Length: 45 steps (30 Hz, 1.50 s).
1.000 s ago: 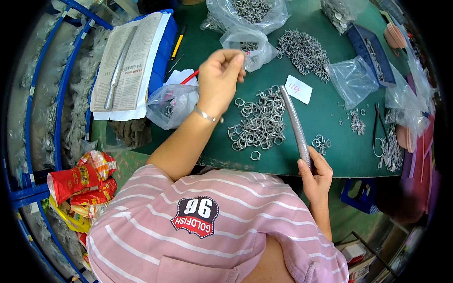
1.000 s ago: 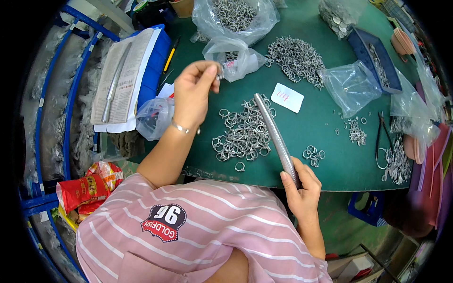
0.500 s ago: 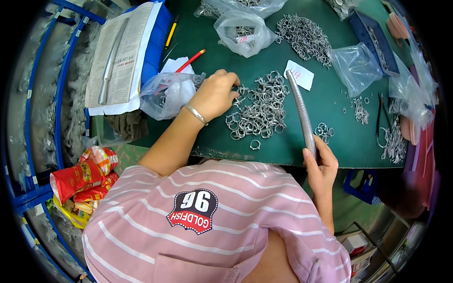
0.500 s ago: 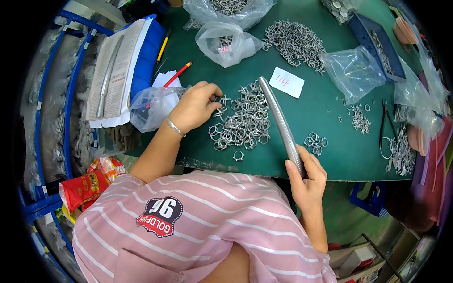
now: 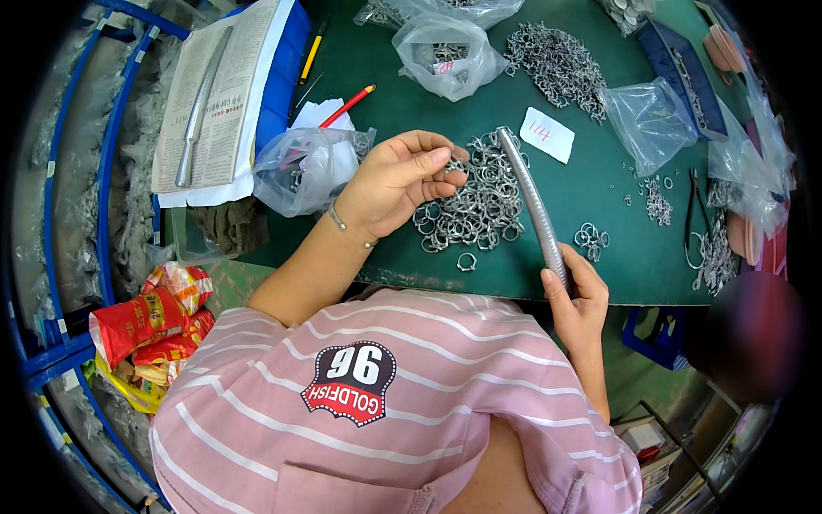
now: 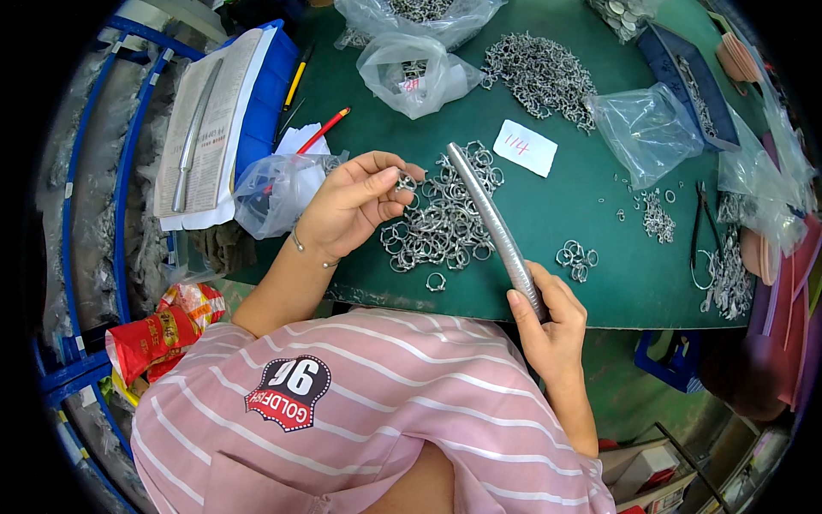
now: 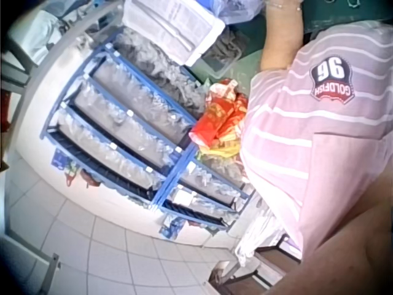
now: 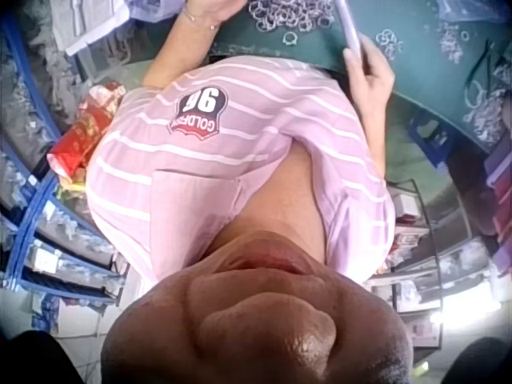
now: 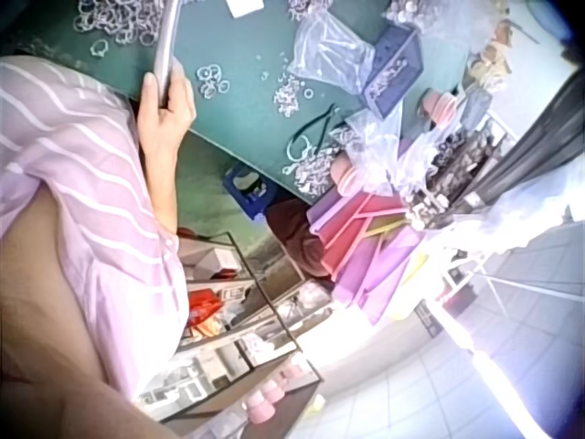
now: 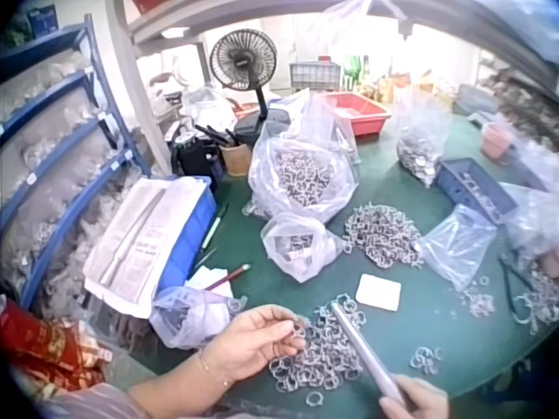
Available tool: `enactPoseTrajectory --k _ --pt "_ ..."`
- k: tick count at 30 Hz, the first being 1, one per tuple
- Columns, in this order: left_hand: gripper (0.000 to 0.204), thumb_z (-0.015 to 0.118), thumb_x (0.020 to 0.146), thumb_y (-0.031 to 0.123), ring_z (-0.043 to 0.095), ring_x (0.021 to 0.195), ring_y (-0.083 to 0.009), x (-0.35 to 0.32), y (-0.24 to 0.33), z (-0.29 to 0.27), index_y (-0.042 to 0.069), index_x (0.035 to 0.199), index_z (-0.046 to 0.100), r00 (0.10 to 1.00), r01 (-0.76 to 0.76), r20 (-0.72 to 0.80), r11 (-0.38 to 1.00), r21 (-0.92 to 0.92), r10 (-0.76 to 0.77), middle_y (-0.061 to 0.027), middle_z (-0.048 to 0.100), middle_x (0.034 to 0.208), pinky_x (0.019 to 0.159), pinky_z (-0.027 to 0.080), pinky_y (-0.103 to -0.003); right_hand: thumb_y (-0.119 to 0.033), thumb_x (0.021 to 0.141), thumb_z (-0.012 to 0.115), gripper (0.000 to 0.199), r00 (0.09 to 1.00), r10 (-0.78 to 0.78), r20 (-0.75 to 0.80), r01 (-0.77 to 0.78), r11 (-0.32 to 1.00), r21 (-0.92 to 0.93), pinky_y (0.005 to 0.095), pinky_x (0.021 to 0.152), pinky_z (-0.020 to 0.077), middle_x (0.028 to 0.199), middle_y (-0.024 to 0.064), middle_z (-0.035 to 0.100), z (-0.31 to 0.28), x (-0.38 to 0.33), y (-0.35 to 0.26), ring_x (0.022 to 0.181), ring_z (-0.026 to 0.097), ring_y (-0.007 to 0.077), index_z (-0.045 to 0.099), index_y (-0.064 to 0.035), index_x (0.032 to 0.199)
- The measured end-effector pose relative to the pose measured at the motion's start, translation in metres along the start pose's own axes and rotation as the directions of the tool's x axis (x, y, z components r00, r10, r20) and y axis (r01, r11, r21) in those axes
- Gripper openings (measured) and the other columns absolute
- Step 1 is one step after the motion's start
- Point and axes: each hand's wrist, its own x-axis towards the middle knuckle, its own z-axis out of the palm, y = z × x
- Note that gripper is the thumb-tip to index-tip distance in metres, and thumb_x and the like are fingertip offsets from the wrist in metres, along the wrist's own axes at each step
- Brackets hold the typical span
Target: The person repeatedly picks up small metal rings from a pile on a green workbench and presses them against a cylindrical metal rod to shape or smooth them. The person handles the rings one at a time, placing each back on the table after treatment.
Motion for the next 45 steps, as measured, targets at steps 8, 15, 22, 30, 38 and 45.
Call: enactPoseTrajectory --k 8,15,22,30,38,45 --pt "0.012 0.052 0.094 0.012 0.064 0.080 -0.0126 0.001 -0.004 -0.002 0.003 0.102 0.056 0.998 0.031 0.055 0.990 -0.136 -0.024 -0.0099 0.063 0.095 0.069 0.054 -0.023 -0.006 0.079 0.068 0.033 0.999 -0.020 0.028 0.021 0.999 -0.027 0.0242 0.061 0.0427 0.082 0.0102 0.061 0.001 0.002 -0.004 0.068 0.053 0.0133 0.059 0.0054 0.109" --pt "0.015 0.053 0.092 0.010 0.061 0.080 -0.0115 0.004 -0.009 -0.012 0.002 0.104 0.057 0.987 -0.019 0.154 0.975 -0.222 0.054 -0.0063 0.062 0.090 0.073 0.051 -0.025 -0.005 0.079 0.068 0.033 0.998 -0.056 0.035 0.057 0.998 -0.038 0.0253 0.061 0.0432 0.081 0.0110 0.061 0.003 0.003 -0.003 0.067 0.054 0.0147 0.059 0.0054 0.109" --pt "0.022 0.054 0.092 0.007 0.062 0.082 -0.0134 0.003 -0.008 -0.005 0.000 0.113 0.057 0.999 -0.051 -0.027 0.974 -0.221 0.046 -0.0073 0.062 0.092 0.075 0.053 -0.026 -0.003 0.077 0.068 0.034 0.984 -0.167 0.057 0.174 0.975 -0.138 0.0278 0.059 0.0440 0.077 0.0129 0.059 0.006 0.004 -0.003 0.064 0.055 0.0191 0.060 0.0047 0.108" --pt "0.023 0.064 0.081 -0.001 0.062 0.079 -0.0144 -0.002 -0.009 0.001 -0.001 0.104 0.057 1.000 0.000 -0.013 0.992 0.124 0.001 -0.0096 0.063 0.094 0.071 0.054 -0.025 -0.002 0.075 0.069 0.034 0.961 -0.273 0.054 0.278 0.935 -0.221 0.0295 0.057 0.0455 0.078 0.0141 0.060 0.009 0.007 -0.012 0.064 0.056 0.0227 0.061 0.0043 0.108" --pt "0.029 0.078 0.065 -0.001 0.059 0.082 -0.0169 -0.005 -0.016 0.015 -0.003 0.091 0.067 0.958 -0.187 0.275 0.899 0.397 0.078 -0.0110 0.061 0.096 0.070 0.049 -0.025 -0.003 0.072 0.071 0.037 0.914 -0.395 0.098 0.407 0.882 -0.240 0.0320 0.054 0.0474 0.081 0.0130 0.060 0.011 0.012 -0.016 0.062 0.058 0.0242 0.062 0.0011 0.108" --pt "0.034 0.081 0.064 0.002 0.059 0.084 -0.0132 -0.007 -0.023 0.015 0.001 0.095 0.067 0.911 -0.360 0.374 0.776 0.518 0.173 -0.0073 0.060 0.096 0.070 0.049 -0.024 -0.002 0.069 0.072 0.039 0.870 -0.479 0.116 0.489 0.814 -0.314 0.0322 0.053 0.0467 0.081 0.0109 0.060 0.011 0.015 -0.017 0.061 0.058 0.0237 0.063 -0.0019 0.107"
